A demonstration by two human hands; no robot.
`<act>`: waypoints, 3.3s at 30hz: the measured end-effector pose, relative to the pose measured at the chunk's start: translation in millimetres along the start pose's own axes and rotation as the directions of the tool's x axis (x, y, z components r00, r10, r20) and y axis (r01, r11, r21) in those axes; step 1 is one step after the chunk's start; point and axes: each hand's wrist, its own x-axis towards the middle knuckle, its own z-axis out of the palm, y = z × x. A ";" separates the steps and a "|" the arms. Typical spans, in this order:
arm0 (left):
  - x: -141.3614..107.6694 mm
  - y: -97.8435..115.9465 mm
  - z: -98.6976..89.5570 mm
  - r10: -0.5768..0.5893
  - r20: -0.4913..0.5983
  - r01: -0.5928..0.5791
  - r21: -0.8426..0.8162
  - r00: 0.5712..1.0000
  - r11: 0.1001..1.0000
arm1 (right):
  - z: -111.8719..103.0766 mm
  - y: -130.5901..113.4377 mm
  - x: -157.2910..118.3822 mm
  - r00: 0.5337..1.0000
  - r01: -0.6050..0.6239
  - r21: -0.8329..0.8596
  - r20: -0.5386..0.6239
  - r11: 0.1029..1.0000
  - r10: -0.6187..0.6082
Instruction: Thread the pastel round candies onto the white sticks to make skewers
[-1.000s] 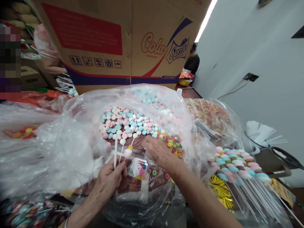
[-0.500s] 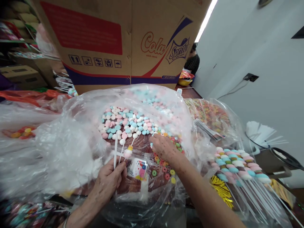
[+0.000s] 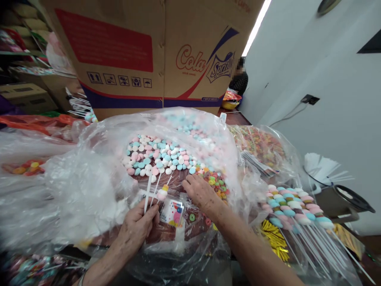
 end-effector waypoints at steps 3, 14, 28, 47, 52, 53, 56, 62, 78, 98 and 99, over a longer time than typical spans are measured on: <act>-1.0 2.8 -0.6 0.004 0.051 -0.006 0.027 0.999 1.000 | -0.6 0.5 6.1 0.968 -0.191 0.264 -0.110 0.946 0.226; -2.9 16.9 -1.5 0.081 0.117 -0.098 0.148 0.990 0.984 | -25.3 -26.5 25.0 0.720 -0.070 0.917 0.318 -0.392 0.616; -0.9 15.9 -0.7 0.058 0.109 -0.075 0.162 0.992 0.984 | -16.0 -25.7 24.5 0.771 -0.098 0.962 0.236 -0.256 0.592; -2.3 17.0 -1.8 0.062 0.083 -0.073 0.137 0.995 0.988 | -5.4 -34.6 14.5 0.872 -0.112 0.853 -0.161 0.509 0.462; -1.6 13.6 -1.9 0.091 0.062 -0.099 0.141 0.994 0.985 | -2.0 -48.2 12.5 0.888 0.031 0.714 -0.341 0.700 0.309; -1.3 12.4 -1.8 0.093 0.055 -0.100 0.133 0.994 0.986 | -0.8 -51.2 12.2 0.895 0.050 0.683 -0.354 0.729 0.270; -0.3 10.6 -1.8 0.084 0.037 -0.088 0.126 0.996 0.988 | 1.0 -59.4 11.4 0.925 0.083 0.632 -0.336 0.770 0.177; 0.8 10.1 -2.2 0.069 0.033 -0.072 0.095 0.997 0.993 | -23.1 -40.1 7.5 0.956 -0.108 0.682 -0.130 0.723 0.265; 0.2 7.3 -1.1 0.038 0.026 -0.040 0.065 0.999 0.997 | -15.9 9.8 13.4 0.980 -0.132 -0.092 0.139 0.987 0.144; 1.0 0.2 0.1 0.024 0.050 -0.028 0.077 0.998 0.997 | -19.7 -10.1 5.8 0.974 -0.118 -0.090 0.183 0.989 0.133; 0.7 0.0 -0.1 0.026 0.054 -0.030 0.078 0.998 0.996 | -18.0 -11.8 4.7 0.972 -0.137 -0.101 0.180 0.985 0.154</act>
